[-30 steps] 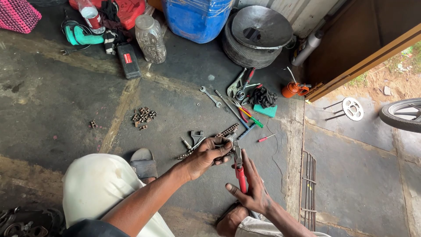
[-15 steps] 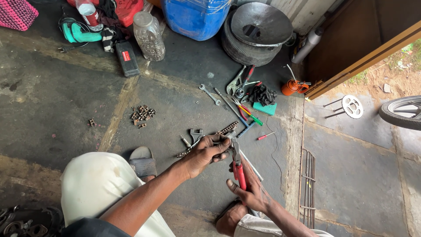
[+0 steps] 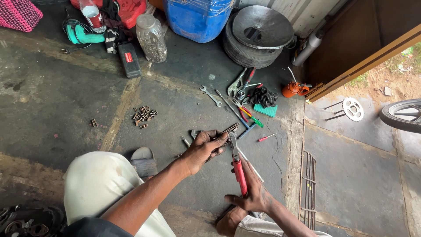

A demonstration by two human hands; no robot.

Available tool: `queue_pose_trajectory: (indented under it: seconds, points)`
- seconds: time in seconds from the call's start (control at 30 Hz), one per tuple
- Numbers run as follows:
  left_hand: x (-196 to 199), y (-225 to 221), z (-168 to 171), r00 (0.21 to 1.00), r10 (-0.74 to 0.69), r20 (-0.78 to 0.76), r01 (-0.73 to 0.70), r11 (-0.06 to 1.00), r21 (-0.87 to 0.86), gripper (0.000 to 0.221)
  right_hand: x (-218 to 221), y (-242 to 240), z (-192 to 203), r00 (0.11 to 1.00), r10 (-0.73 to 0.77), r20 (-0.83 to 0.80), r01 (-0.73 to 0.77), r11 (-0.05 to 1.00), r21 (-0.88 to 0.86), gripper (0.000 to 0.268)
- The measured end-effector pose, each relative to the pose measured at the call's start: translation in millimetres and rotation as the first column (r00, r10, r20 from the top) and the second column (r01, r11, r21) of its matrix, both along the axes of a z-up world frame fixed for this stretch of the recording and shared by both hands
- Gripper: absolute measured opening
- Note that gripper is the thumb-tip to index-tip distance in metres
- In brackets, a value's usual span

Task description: The person sits on the workshop floor and works on a motorcycle drive chain, using pliers and a hammer to press out and separate chain links, handling chain links and small pins one at a time on the floor.

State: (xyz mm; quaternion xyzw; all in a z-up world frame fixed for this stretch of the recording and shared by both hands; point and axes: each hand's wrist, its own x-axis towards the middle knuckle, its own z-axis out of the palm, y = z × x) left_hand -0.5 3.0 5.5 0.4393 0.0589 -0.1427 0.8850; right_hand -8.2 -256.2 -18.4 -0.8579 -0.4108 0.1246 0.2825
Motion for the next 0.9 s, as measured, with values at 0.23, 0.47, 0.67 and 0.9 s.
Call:
queue_pose_trajectory:
  seconds: [0.23,0.47,0.67,0.9]
  points:
    - [7.4,4.5,-12.6,0.990,-0.042,0.132,0.013,0.977,0.215,0.030,-2.3,10.5,20.6,0.811,-0.320,-0.490,0.305,0.946,-0.113,0.118]
    - [9.0,4.0,-28.1,0.922,-0.007,0.388,-0.279,0.683,0.675,0.052,2.7,17.8,51.5,0.726,-0.344,-0.596,0.430,0.903,0.002,0.119]
    - [5.7,-32.6,-149.0,0.959,-0.028,0.282,-0.233,0.485,0.843,0.056,3.9,7.0,61.3,0.707,-0.416,-0.573,0.555,0.828,0.083,0.110]
    - [11.7,-27.0,-170.8,0.980,-0.066,0.186,-0.142,0.420,0.896,0.039,9.9,-9.3,96.2,0.660,-0.315,-0.682,0.650,0.695,0.308,0.107]
